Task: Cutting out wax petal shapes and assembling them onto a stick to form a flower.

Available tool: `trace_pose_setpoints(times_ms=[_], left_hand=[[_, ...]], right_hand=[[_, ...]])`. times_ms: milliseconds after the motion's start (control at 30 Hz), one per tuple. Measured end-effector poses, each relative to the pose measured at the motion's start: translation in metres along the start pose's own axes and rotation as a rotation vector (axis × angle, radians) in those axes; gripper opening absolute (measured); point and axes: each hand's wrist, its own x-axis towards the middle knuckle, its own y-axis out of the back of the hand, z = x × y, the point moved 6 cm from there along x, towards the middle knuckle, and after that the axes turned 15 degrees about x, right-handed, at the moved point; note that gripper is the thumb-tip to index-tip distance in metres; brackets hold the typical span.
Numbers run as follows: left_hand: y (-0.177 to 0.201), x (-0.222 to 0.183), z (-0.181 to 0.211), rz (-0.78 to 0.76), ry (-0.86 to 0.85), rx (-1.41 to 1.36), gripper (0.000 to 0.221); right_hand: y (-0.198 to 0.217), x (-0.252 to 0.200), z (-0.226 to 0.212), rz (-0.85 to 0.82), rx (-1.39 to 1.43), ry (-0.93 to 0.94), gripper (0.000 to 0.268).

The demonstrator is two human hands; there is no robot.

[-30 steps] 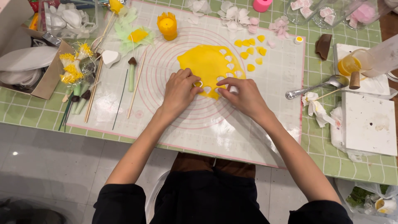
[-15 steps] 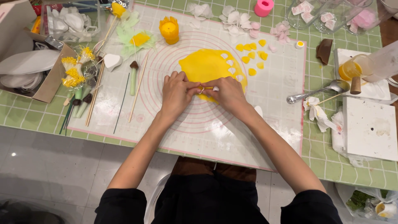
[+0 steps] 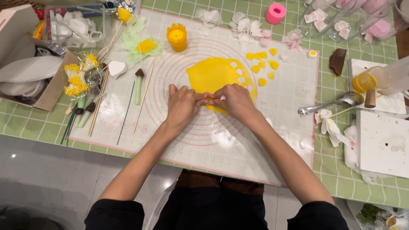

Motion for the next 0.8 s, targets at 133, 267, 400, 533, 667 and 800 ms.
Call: trace_pose_setpoints(times_ms=[133,267,400,533,667,800], left_hand=[[0.001,-0.004,0.000,0.021,0.011,-0.005,0.018],[0.002,-0.004,0.000,0.025,-0.012,0.008,0.017],[0.005,-0.003,-0.001,0.007,-0.040,0.001,0.020],[0.007,0.004,-0.003,-0.039,-0.042,-0.013,0.018],[0.006,0.009,0.001,-0.101,-0.057,-0.012,0.016],[0.006,0.013,0.003,-0.136,-0.083,0.047,0.015]], right_hand=[[0.003,0.006,-0.001,-0.042,-0.013,-0.038,0.024],[0.001,0.005,0.002,-0.071,0.005,-0.061,0.023],[0.001,0.002,0.002,-0.034,0.028,-0.042,0.023],[0.001,-0.002,-0.002,-0.021,-0.002,-0.054,0.023],[-0.003,-0.006,0.000,-0.001,-0.038,-0.015,0.022],[-0.003,-0.013,0.003,0.035,0.032,0.098,0.024]])
